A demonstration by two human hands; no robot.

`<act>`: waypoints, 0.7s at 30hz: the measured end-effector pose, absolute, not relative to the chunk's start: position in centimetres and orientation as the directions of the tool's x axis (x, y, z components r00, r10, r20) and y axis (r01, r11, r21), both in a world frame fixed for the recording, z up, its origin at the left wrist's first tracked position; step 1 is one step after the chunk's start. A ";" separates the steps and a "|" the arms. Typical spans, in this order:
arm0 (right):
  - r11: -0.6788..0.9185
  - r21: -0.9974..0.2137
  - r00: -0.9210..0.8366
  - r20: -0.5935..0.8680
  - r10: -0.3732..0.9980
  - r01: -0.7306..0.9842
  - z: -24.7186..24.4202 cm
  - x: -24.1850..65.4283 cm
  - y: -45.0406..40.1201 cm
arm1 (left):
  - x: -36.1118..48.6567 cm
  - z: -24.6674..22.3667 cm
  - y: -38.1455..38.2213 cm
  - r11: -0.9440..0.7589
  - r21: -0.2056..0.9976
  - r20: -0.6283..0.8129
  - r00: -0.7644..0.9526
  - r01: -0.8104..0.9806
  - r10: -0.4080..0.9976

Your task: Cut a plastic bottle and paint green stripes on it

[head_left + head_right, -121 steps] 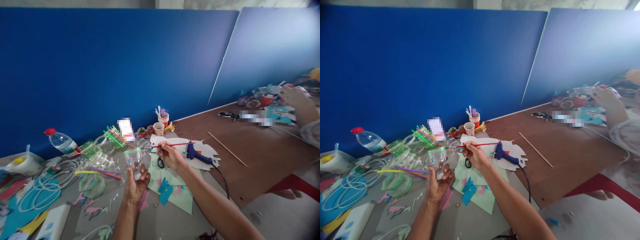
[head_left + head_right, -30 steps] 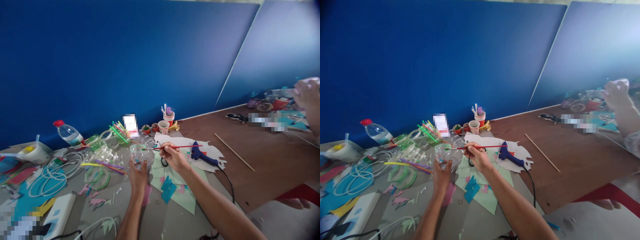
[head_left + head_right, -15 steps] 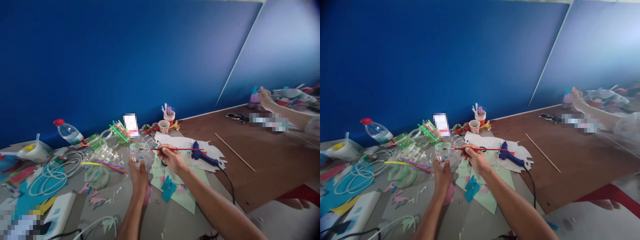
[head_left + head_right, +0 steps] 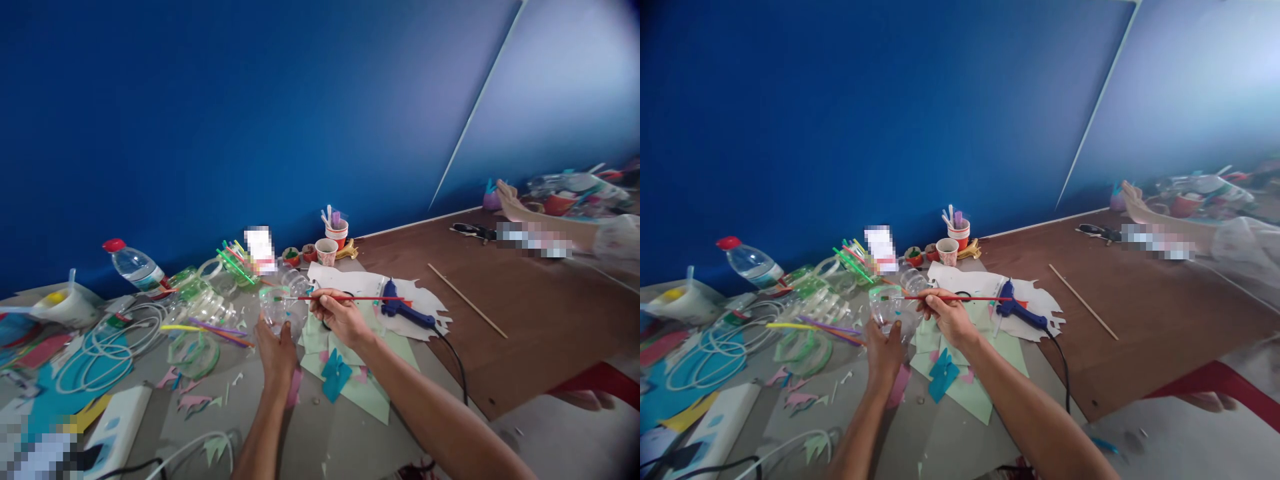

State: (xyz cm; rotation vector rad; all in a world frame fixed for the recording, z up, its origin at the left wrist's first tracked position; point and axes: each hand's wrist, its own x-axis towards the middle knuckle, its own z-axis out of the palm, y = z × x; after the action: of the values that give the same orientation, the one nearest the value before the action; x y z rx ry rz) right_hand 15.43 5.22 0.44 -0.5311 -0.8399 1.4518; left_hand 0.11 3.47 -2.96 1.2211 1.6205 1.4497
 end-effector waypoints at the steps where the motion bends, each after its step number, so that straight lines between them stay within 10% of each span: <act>1: 0.080 -0.761 -0.080 0.171 0.982 -0.644 0.5 15.4 5.2 | 0.2 -2.9 3.5 -0.044 0.947 0.173 -0.392 0.317 0.903; 21: 0.059 -0.767 -0.067 0.132 0.989 -0.639 0.4 15.7 5.6 | 0.1 -3.1 3.5 -0.060 0.826 0.316 -0.374 0.560 0.872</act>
State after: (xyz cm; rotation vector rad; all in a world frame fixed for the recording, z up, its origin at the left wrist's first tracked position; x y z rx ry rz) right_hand 15.71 5.61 0.43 -0.5660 -0.8054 1.4607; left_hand 0.06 3.54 -3.14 1.5343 1.9070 1.4066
